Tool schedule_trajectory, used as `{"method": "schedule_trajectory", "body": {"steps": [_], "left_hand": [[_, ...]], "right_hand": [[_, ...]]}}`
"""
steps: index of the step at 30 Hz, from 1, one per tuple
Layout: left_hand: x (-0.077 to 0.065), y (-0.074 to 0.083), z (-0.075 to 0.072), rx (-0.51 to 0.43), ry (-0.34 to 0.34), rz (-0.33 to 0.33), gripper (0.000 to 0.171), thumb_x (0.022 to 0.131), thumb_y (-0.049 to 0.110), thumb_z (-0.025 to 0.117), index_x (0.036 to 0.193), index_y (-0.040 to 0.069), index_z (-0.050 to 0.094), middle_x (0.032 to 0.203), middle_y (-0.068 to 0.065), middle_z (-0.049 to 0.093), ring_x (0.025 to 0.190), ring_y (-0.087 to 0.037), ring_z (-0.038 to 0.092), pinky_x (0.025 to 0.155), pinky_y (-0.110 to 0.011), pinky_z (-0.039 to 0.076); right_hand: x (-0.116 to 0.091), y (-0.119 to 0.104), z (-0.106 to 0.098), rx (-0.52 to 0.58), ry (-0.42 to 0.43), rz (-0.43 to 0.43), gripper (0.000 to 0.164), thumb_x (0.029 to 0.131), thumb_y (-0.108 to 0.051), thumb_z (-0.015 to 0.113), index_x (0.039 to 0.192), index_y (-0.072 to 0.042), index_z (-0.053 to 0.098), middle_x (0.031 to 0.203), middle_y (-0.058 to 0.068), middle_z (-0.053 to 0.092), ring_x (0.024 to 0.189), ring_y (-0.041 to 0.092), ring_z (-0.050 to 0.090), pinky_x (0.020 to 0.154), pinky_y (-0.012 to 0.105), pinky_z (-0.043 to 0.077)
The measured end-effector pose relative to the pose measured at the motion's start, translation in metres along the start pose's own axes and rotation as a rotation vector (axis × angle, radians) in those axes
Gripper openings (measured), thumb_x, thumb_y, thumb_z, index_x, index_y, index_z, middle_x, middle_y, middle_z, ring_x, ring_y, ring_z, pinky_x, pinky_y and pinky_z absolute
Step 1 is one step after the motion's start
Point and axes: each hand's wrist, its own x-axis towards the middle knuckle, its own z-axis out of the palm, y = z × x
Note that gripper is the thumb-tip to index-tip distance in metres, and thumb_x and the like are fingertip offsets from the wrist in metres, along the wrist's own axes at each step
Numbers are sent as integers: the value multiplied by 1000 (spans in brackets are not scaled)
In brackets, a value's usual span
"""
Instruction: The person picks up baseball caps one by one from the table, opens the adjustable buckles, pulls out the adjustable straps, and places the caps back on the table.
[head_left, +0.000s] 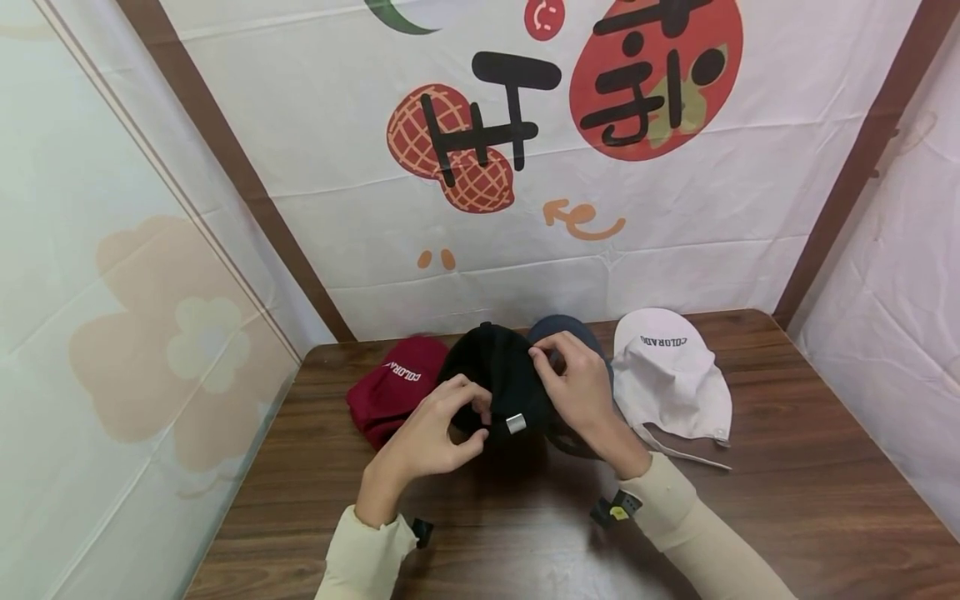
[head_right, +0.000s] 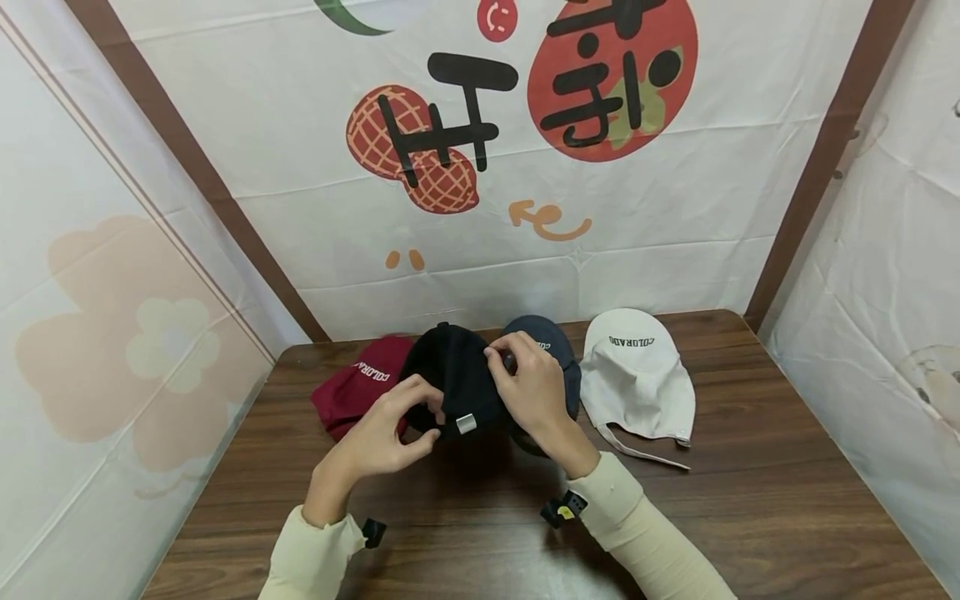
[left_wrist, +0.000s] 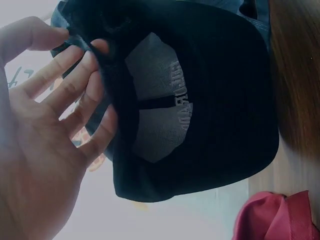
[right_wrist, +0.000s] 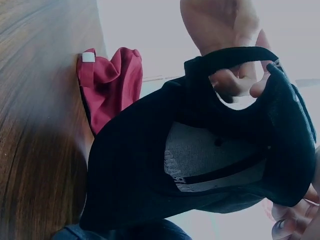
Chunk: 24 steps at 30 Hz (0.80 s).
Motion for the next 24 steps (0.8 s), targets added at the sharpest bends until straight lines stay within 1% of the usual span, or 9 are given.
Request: {"method": "schedule_trajectory", "body": {"steps": [4,7,11,13,15,16,19,21,24], "left_hand": [[1,1,0,-1,3,1,31,87,14,80,114,18,65,102,7,61,97,-8,57,84,-27,55],[2,3,0,1,4,-16,37,86,16,86,115,18,63,103,7,60,97,-6,55,81,-26,55],[4,6,1,-8,30,-35,36,86,14,88,112,18,63,103,5,60,96,-12,58,80,-27,56],[5,6,1,-5,64,-14,31,88,11,87,108,18,64,101,5,61,96,-13,59,80,-29,57],[7,6,1,0,109,27,25,89,9,84,103,18,66,98,6,63,95,-15,60,81,-32,59],[8,5,1,11,133,49,23,90,7,83,101,19,67,96,6,64,95,-13,59,81,-31,58],[13,5,1,37,204,112,19,91,3,80,95,17,68,91,5,67,93,-13,59,78,-34,58],[16,6,1,53,247,129,19,91,1,79,92,16,68,89,4,67,91,-13,59,76,-33,57],[20,7,0,68,295,133,18,92,0,77,89,16,68,86,3,66,86,-15,59,73,-32,53]], "right_hand": [[0,1,-1,-7,-8,20,9,102,-20,74,101,-11,77,89,2,70,65,11,56,60,28,47],[0,2,-1,-19,-1,25,11,102,-21,74,101,-11,77,90,2,70,66,12,57,61,28,48],[1,3,-1,-31,5,26,13,103,-22,73,101,-9,77,90,3,71,67,12,59,61,29,49],[1,4,-2,-25,6,28,12,102,-21,74,101,-9,77,91,3,71,67,12,59,61,29,50],[1,4,-3,-12,6,28,9,101,-19,75,101,-10,77,91,2,71,66,11,59,61,28,50],[1,5,-3,-3,6,26,8,100,-18,76,101,-10,77,92,2,71,66,11,59,61,28,50],[0,5,-6,24,6,8,4,98,-14,77,102,-12,76,92,1,70,65,9,58,61,27,50],[-1,6,-8,44,9,-8,4,99,-12,76,103,-13,76,93,1,70,65,8,57,61,26,51],[-5,7,-12,71,22,-49,7,100,-9,73,105,-12,75,96,1,70,67,8,56,61,23,50]]}}
